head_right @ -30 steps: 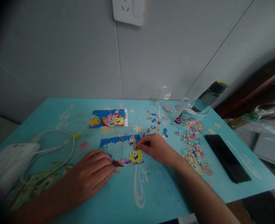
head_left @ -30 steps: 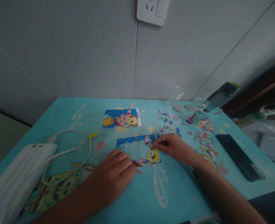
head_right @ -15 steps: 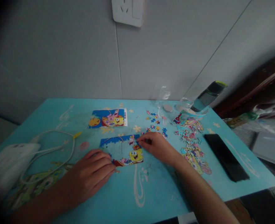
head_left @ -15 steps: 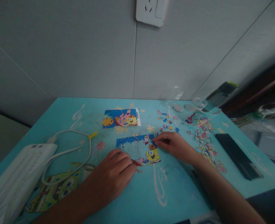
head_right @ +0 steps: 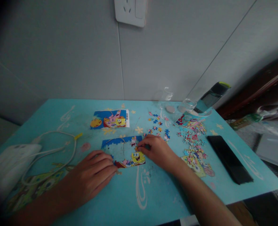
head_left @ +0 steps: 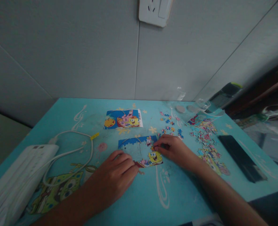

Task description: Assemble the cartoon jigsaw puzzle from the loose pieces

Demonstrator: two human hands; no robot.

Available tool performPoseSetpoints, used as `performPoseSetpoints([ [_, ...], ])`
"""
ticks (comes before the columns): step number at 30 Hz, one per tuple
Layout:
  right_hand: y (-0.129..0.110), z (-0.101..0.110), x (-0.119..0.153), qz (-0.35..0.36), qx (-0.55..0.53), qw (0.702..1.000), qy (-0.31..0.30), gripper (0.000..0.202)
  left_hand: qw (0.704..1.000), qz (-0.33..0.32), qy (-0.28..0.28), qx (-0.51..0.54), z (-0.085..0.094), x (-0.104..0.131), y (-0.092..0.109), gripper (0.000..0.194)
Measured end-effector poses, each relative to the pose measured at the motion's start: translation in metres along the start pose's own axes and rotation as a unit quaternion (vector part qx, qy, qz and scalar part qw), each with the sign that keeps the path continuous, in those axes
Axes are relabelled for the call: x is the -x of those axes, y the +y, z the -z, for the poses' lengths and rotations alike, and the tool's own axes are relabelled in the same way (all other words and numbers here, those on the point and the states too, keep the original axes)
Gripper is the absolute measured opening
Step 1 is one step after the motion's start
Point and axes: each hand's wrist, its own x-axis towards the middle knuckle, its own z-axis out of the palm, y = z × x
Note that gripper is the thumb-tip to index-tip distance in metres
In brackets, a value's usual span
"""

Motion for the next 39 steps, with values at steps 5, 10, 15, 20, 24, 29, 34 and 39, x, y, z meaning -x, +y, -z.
performPoseSetpoints([
  [5, 0.001, 0.001, 0.001, 0.023, -0.011, 1.0, -0.015, 0.02, 1.0, 0.005, -0.015, 0.006, -0.002, 0.003, 0.0, 0.015],
  [10, 0.004, 0.007, 0.001, 0.022, -0.003, 1.0, 0.0, 0.024, 1.0, 0.007, -0.006, 0.002, -0.002, 0.0, 0.0, 0.017],
  [15, 0.009, 0.011, 0.002, 0.001, -0.002, 0.999, 0.036, 0.024, 1.0, -0.002, 0.001, 0.002, -0.001, -0.001, 0.0, 0.015],
  [20, 0.009, 0.011, 0.003, -0.003, -0.001, 0.999, 0.034, 0.022, 1.0, -0.004, 0.003, -0.002, -0.001, -0.001, 0.0, 0.015],
  [24, 0.007, 0.011, 0.005, -0.004, -0.007, 1.0, 0.028, 0.02, 1.0, -0.005, 0.003, -0.002, -0.001, -0.002, 0.0, 0.016],
  [29, 0.002, 0.005, 0.004, 0.022, 0.003, 1.0, -0.001, 0.02, 1.0, 0.002, -0.01, 0.004, -0.003, -0.001, -0.001, 0.015],
  [34, -0.004, 0.001, 0.005, 0.045, 0.022, 0.998, -0.03, 0.024, 1.0, -0.003, -0.01, 0.003, -0.004, 0.001, -0.001, 0.014],
  [39, -0.003, -0.001, 0.005, 0.036, 0.021, 0.999, -0.027, 0.02, 0.999, -0.006, -0.031, 0.018, -0.008, -0.004, 0.004, 0.012],
])
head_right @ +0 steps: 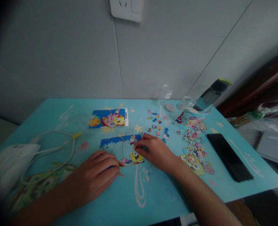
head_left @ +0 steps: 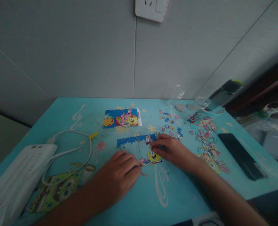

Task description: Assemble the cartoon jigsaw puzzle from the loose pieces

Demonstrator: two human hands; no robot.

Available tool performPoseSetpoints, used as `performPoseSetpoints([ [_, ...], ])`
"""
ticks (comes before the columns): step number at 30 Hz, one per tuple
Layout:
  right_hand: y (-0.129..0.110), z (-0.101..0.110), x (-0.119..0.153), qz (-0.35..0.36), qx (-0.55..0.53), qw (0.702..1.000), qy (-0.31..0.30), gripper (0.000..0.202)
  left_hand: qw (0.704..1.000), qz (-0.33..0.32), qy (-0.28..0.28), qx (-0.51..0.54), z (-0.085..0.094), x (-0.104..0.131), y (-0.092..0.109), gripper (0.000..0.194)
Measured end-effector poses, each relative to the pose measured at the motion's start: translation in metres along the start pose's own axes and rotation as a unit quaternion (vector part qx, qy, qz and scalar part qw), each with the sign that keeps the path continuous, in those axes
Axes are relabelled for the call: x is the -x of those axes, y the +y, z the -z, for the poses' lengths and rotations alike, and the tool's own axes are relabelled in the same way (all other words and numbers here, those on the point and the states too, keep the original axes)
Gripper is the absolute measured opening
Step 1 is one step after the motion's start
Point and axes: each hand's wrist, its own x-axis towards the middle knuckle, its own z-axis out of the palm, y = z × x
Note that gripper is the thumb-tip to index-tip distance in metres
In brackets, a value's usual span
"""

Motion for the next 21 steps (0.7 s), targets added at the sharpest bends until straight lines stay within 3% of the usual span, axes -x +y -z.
performPoseSetpoints([
  [9, 0.003, -0.004, -0.005, -0.036, -0.059, 0.998, 0.011, 0.01, 0.998, -0.031, -0.008, -0.051, -0.025, -0.027, 0.017, 0.012],
  [15, 0.005, -0.007, -0.005, -0.062, -0.071, 0.995, 0.033, 0.008, 0.998, -0.008, -0.032, -0.049, -0.03, -0.027, 0.019, 0.013],
  [21, 0.007, -0.005, -0.004, -0.082, -0.127, 0.988, 0.006, 0.004, 0.998, -0.007, -0.028, -0.049, -0.031, -0.028, 0.017, 0.013],
])
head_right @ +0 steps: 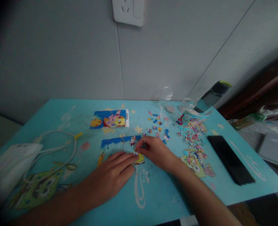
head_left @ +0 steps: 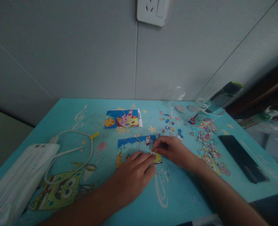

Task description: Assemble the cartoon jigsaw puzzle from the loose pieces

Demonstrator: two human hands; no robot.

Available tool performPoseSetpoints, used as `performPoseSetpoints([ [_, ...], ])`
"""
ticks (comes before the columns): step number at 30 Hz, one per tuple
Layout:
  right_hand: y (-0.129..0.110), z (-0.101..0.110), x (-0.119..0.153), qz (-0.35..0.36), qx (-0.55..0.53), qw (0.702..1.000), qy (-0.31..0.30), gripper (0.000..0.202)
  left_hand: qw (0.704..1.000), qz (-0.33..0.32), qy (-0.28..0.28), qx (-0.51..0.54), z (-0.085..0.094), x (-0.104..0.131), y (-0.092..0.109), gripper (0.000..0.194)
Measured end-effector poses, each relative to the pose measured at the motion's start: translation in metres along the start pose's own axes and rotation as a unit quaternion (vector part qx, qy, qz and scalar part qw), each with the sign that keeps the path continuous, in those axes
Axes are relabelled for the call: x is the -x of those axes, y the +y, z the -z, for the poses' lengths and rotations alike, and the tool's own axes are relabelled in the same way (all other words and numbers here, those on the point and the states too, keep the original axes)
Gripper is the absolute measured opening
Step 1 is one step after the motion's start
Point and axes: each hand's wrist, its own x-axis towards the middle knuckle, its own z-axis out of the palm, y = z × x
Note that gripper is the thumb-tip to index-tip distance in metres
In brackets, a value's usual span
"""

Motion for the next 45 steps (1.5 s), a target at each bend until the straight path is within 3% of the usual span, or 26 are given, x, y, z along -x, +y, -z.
performPoseSetpoints([
  [5, 0.003, 0.003, 0.0, 0.041, -0.009, 0.999, 0.001, 0.022, 1.0, 0.003, 0.007, -0.002, 0.0, 0.0, 0.0, 0.013],
  [9, 0.002, 0.002, -0.001, 0.11, 0.014, 0.994, -0.008, 0.022, 1.0, 0.002, 0.011, -0.003, 0.0, 0.001, 0.0, 0.013],
  [12, -0.001, 0.002, 0.0, 0.12, 0.028, 0.992, -0.011, 0.021, 1.0, 0.004, 0.003, -0.003, 0.001, 0.001, 0.001, 0.012],
  [23, -0.002, 0.012, 0.007, 0.031, -0.03, 0.995, 0.087, 0.015, 1.0, 0.01, 0.01, 0.005, -0.001, 0.001, 0.001, 0.015],
  [30, -0.001, 0.009, 0.006, 0.047, -0.005, 0.995, 0.092, 0.025, 1.0, 0.014, 0.006, 0.021, -0.001, 0.002, 0.0, 0.014],
  [39, -0.003, 0.004, 0.004, -0.049, -0.118, 0.989, 0.072, 0.017, 0.999, 0.018, -0.003, 0.037, 0.0, 0.002, 0.0, 0.015],
  [45, -0.006, 0.003, 0.006, -0.03, -0.051, 0.995, 0.078, 0.016, 0.999, 0.02, 0.012, 0.04, -0.001, 0.003, 0.0, 0.014],
])
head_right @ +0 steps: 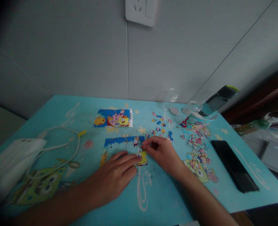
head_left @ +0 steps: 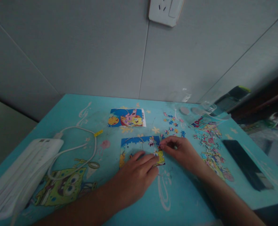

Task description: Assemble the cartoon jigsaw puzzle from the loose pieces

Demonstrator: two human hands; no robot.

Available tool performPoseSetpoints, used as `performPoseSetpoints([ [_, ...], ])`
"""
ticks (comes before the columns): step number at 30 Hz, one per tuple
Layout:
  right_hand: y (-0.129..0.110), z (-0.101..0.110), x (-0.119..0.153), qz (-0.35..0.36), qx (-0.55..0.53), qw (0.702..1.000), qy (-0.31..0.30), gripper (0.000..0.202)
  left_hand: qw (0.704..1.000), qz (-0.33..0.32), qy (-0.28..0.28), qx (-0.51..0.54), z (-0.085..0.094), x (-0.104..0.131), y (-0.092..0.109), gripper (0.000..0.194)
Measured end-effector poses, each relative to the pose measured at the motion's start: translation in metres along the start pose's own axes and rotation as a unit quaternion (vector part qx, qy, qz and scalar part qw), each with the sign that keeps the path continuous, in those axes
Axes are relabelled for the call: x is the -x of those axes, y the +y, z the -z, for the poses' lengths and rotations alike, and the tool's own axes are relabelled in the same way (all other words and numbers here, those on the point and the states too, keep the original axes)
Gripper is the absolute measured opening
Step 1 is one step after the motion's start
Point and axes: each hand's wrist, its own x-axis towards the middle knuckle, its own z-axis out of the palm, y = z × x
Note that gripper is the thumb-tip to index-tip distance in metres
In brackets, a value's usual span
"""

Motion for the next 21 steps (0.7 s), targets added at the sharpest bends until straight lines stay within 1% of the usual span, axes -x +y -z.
performPoseSetpoints([
  [2, -0.001, -0.002, 0.0, 0.007, 0.003, 1.0, -0.004, 0.016, 1.0, 0.001, 0.003, -0.002, -0.001, 0.0, 0.0, 0.013],
  [6, -0.002, -0.009, 0.0, 0.043, 0.0, 0.999, -0.01, 0.016, 1.0, -0.001, 0.008, -0.003, -0.003, 0.001, 0.0, 0.014],
  [8, -0.002, -0.012, 0.0, 0.042, -0.002, 0.999, -0.019, 0.016, 1.0, -0.001, 0.004, -0.005, -0.003, 0.001, 0.0, 0.015],
  [11, 0.0, -0.014, 0.0, 0.029, 0.029, 0.999, -0.02, 0.016, 1.0, -0.002, -0.001, -0.01, -0.003, 0.001, 0.0, 0.015],
  [14, 0.003, -0.013, 0.0, 0.036, 0.071, 0.997, -0.014, 0.015, 1.0, -0.002, -0.007, -0.015, -0.003, 0.001, 0.0, 0.015],
  [17, 0.003, -0.012, -0.001, 0.05, 0.1, 0.994, -0.006, 0.011, 1.0, -0.001, -0.006, -0.02, -0.003, 0.002, 0.0, 0.014],
  [21, 0.002, -0.011, -0.003, 0.085, 0.121, 0.989, 0.002, 0.006, 1.0, 0.003, 0.003, -0.02, -0.004, 0.002, 0.001, 0.013],
])
